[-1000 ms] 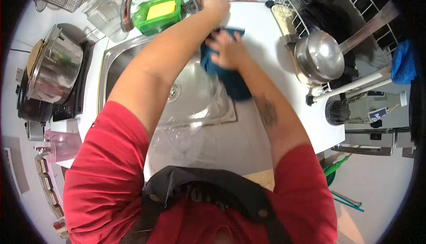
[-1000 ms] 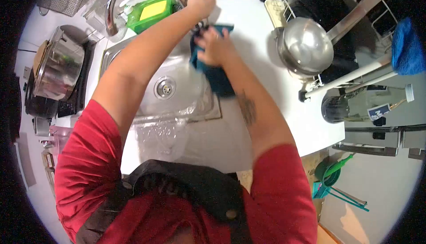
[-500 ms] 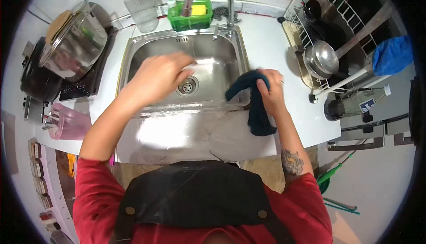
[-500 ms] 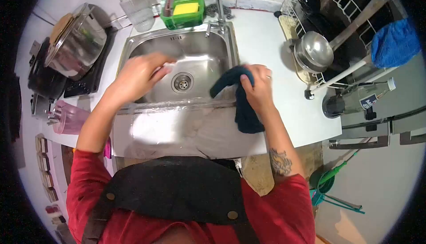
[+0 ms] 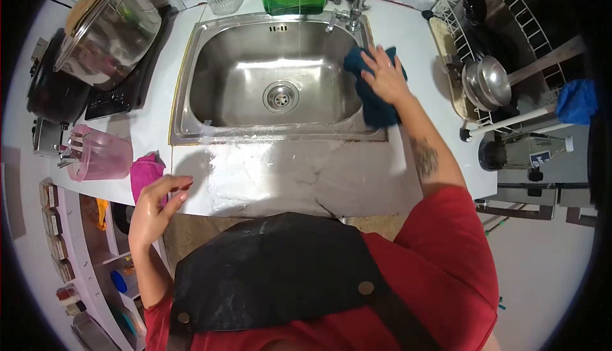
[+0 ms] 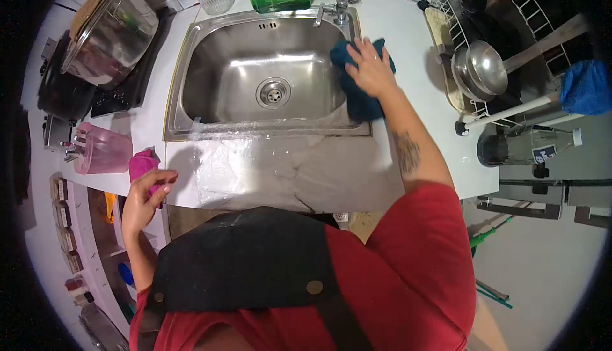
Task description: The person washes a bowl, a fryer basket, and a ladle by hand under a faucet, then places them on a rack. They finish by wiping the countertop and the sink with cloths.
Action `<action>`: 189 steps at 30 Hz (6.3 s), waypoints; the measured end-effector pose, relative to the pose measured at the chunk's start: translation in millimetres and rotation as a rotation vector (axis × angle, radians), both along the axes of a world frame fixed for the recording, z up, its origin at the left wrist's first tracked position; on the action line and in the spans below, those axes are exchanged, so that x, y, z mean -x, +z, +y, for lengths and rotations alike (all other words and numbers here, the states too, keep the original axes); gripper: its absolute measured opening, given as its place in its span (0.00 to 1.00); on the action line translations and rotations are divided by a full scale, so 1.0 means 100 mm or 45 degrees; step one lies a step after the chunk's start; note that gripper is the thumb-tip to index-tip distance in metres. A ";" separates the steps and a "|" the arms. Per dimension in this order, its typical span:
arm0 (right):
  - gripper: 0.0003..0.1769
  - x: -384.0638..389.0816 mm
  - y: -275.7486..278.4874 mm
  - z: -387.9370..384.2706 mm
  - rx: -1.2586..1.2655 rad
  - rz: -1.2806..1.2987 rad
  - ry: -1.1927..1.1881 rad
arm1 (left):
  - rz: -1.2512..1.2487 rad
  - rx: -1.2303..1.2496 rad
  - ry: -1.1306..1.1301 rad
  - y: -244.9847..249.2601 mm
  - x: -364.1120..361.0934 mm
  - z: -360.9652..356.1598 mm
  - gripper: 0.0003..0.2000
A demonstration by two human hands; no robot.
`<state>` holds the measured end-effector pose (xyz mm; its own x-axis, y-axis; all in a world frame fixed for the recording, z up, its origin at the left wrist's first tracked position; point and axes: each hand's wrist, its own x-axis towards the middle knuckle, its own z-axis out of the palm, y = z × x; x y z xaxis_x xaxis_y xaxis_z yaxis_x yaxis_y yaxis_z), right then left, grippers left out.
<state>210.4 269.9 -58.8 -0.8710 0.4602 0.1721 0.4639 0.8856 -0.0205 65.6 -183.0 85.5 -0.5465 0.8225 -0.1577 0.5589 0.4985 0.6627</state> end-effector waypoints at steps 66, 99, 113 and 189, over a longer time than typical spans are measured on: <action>0.15 1.36 -0.45 -0.34 1.736 1.861 -1.028 | -0.938 -0.575 0.176 -1.67 0.68 4.27 0.23; 0.26 2.92 -0.53 -0.87 0.340 1.329 -0.404 | 0.156 0.304 -0.721 -0.60 0.26 3.43 0.24; 0.14 3.34 -0.40 -1.54 1.213 1.017 0.202 | -0.161 -0.281 0.109 -0.76 1.71 1.69 0.16; 0.21 1.93 -0.10 -2.05 0.825 0.057 0.564 | -0.036 -0.674 0.918 -1.07 0.89 1.47 0.19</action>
